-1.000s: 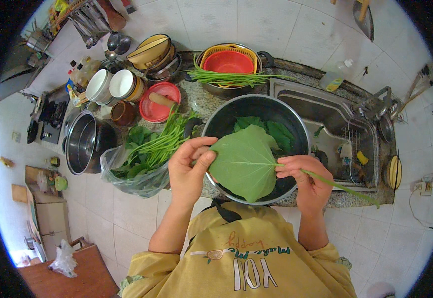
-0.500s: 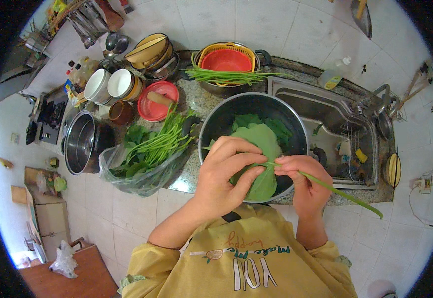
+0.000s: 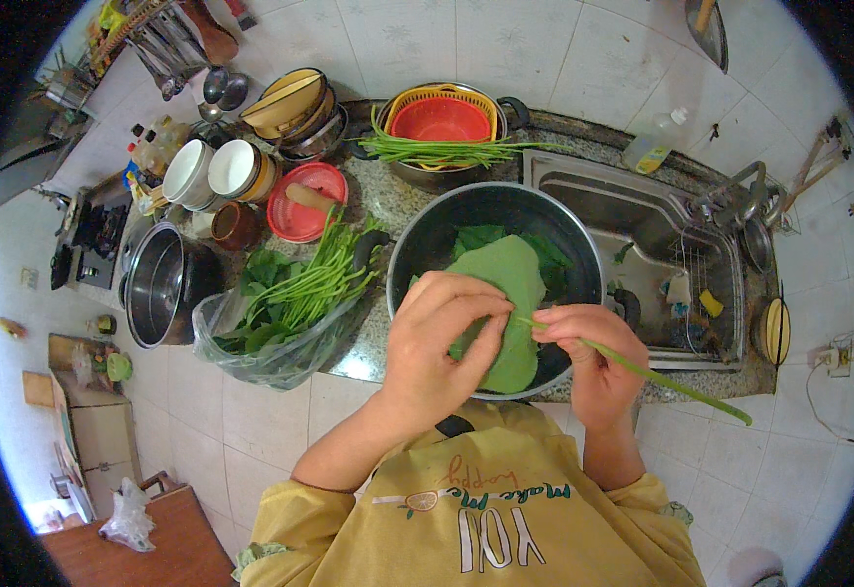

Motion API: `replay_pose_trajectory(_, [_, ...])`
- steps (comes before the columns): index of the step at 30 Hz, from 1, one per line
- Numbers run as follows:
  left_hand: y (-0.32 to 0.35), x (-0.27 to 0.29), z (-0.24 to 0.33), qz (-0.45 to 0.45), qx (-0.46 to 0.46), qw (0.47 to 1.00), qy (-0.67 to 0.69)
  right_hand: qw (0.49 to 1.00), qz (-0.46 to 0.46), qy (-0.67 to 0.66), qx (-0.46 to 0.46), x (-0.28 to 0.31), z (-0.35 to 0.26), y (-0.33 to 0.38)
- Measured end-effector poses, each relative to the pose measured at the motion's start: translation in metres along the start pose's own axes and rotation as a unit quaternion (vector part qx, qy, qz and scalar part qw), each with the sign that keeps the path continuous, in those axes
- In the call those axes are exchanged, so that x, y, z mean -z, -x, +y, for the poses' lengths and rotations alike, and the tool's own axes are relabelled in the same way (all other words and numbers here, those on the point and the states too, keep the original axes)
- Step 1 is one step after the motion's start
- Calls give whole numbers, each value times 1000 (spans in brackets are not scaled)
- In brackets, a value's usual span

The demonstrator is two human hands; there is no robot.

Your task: The person stands at a kitchen counter and repeatedly picks up green leafy vegetables, plucks the leaves from the stems by hand, and places the leaves into a metal bowl. The stems are discarded into a nearby container. The task continues throughout the clip with a steady, repetitive motion.

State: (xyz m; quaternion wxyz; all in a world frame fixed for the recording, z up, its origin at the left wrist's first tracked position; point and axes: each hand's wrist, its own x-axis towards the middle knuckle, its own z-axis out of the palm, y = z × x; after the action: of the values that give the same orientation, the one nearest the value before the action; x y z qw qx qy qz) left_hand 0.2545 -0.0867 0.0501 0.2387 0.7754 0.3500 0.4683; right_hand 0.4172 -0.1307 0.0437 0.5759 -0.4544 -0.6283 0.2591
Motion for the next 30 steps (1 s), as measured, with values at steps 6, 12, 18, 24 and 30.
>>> replay_pose_trajectory(6, [1,5,0,-54,-18,998,9,998,24,-44,-41,-3,1,0])
replay_pose_trajectory(12, [11,-3,2,-89,90,991,36,983,52,-106,-141,-3,-2,-2])
replay_pose_trajectory(18, [7,4,-1,-172,262,906,286,977,70,-72,-188,4,6,-6])
replay_pose_trajectory(24, [20,-2,-10,-141,279,814,490,963,96,-83,-236,0,14,-6])
replay_pose_trajectory(30, [5,-2,-3,-119,316,891,303,953,67,-116,-272,0,15,-4])
